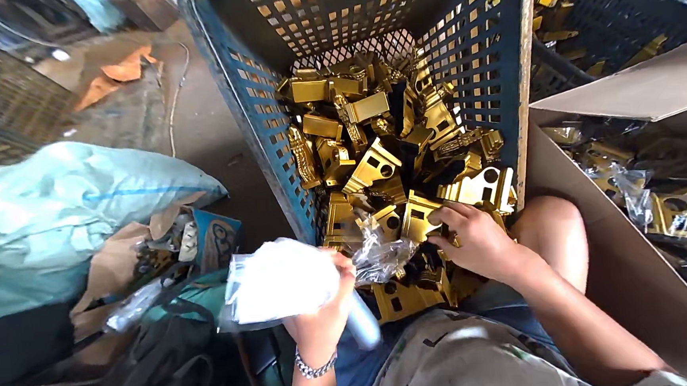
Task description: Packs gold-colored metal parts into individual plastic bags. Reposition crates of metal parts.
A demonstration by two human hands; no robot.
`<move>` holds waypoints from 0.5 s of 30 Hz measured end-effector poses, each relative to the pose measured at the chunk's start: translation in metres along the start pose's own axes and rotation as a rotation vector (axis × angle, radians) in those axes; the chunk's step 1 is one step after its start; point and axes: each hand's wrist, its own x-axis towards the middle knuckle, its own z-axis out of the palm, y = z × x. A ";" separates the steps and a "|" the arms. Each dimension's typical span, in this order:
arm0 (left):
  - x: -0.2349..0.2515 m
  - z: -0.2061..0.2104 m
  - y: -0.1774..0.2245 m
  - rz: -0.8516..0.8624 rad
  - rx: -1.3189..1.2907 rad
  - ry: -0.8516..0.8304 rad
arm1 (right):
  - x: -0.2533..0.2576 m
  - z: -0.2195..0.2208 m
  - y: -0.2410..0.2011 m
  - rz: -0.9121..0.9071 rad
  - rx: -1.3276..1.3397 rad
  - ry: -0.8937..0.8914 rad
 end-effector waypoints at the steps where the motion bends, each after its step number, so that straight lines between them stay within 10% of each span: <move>1: 0.002 0.001 0.001 0.006 -0.017 0.015 | 0.003 0.002 -0.001 0.050 -0.107 -0.137; 4: 0.007 0.018 0.003 0.038 -0.045 0.033 | 0.017 0.021 -0.005 -0.035 -0.292 -0.369; 9: 0.013 0.018 0.002 0.103 0.093 0.136 | 0.013 0.036 0.006 -0.381 -0.305 -0.056; 15: 0.022 0.004 0.001 0.073 0.191 0.222 | -0.011 -0.011 0.015 0.040 0.505 -0.192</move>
